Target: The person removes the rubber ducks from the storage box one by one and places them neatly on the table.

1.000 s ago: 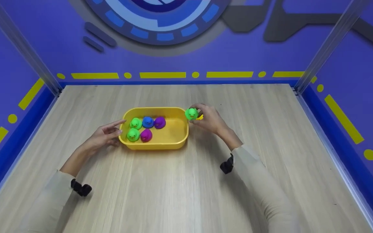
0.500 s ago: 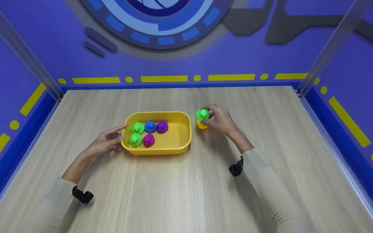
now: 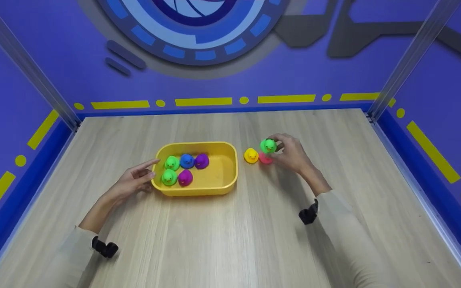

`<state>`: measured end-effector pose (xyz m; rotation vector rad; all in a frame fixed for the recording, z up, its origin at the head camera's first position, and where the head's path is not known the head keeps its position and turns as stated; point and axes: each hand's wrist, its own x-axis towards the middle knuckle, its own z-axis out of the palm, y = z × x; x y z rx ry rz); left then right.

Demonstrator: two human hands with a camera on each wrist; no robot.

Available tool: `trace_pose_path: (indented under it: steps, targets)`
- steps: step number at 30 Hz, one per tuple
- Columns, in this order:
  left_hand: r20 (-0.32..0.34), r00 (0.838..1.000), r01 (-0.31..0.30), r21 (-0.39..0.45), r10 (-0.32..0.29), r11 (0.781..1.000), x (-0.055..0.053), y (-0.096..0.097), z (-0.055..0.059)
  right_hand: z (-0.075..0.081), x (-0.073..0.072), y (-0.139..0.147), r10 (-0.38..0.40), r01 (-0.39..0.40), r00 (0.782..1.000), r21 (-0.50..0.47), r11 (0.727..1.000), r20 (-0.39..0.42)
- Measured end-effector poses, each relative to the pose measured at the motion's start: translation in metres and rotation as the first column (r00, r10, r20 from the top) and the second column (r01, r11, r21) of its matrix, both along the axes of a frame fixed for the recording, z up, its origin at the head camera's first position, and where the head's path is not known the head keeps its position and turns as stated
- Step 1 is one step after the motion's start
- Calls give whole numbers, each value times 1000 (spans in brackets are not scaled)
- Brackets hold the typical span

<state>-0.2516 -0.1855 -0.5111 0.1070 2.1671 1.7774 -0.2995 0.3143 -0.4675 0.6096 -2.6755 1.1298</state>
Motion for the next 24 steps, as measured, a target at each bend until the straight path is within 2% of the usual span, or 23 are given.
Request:
trace_pose_path:
  steps: [12, 24]
  targets:
    - [-2, 1000, -6, 4, 6, 1000, 2, 5, -3, -9, 12, 29, -46, 45, 998, 25, 999, 34]
    - [24, 1000, -21, 31, 21, 999, 2, 4, -1, -14, 10, 42, -60, 58, 993, 21, 998, 104]
